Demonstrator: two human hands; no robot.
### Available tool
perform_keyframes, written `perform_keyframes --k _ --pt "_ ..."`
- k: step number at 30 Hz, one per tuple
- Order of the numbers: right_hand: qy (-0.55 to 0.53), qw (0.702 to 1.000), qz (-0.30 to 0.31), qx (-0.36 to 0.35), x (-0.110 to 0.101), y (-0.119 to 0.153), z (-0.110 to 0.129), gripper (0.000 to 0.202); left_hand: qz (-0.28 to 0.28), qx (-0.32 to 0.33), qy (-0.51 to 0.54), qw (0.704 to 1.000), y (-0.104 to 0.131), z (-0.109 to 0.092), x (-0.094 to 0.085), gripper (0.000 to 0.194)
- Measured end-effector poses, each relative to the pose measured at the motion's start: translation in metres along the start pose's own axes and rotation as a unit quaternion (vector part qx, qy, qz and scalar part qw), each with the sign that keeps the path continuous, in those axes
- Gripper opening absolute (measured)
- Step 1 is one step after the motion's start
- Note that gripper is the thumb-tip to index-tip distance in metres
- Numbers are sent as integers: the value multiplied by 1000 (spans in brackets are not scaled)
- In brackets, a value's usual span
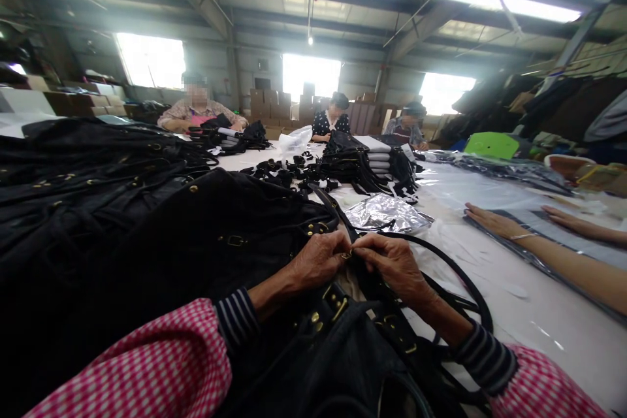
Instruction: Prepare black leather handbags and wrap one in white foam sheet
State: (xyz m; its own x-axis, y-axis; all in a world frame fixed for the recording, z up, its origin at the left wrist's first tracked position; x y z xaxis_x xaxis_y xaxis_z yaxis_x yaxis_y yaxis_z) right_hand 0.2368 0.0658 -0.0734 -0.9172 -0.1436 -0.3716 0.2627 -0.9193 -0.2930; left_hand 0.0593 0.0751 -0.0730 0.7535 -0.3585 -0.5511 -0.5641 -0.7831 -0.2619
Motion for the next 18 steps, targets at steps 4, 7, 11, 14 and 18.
perform_keyframes --k 4,7,11,14,18 --pt "2 999 -38 -20 -2 -5 9 20 -90 -16 54 994 4 -7 -7 18" --pt "-59 998 -9 6 2 -11 17 22 -172 -39 93 980 8 -11 -16 16" --pt "-132 989 69 23 16 -16 33 24 -231 -58 126 963 9 -13 -27 25" --pt "-167 982 91 20 24 -19 43 23 -249 -45 215 943 7 -14 -35 32" --pt "-233 969 78 30 29 -28 46 24 -257 -57 354 897 4 -13 -47 39"
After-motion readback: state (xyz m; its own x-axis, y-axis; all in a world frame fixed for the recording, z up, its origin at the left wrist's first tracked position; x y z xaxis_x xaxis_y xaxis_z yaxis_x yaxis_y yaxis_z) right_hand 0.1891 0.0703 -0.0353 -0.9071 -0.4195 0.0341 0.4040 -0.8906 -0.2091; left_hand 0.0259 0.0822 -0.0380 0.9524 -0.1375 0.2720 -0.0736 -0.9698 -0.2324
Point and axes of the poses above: each hand's wrist, its own y-axis away from the middle knuckle, its own x-axis out of the palm, z = x × y, the point moved 3 cm from there along -y, towards the middle knuckle, and after that the axes turned 5 degrees about z, right-handed, at the moved point
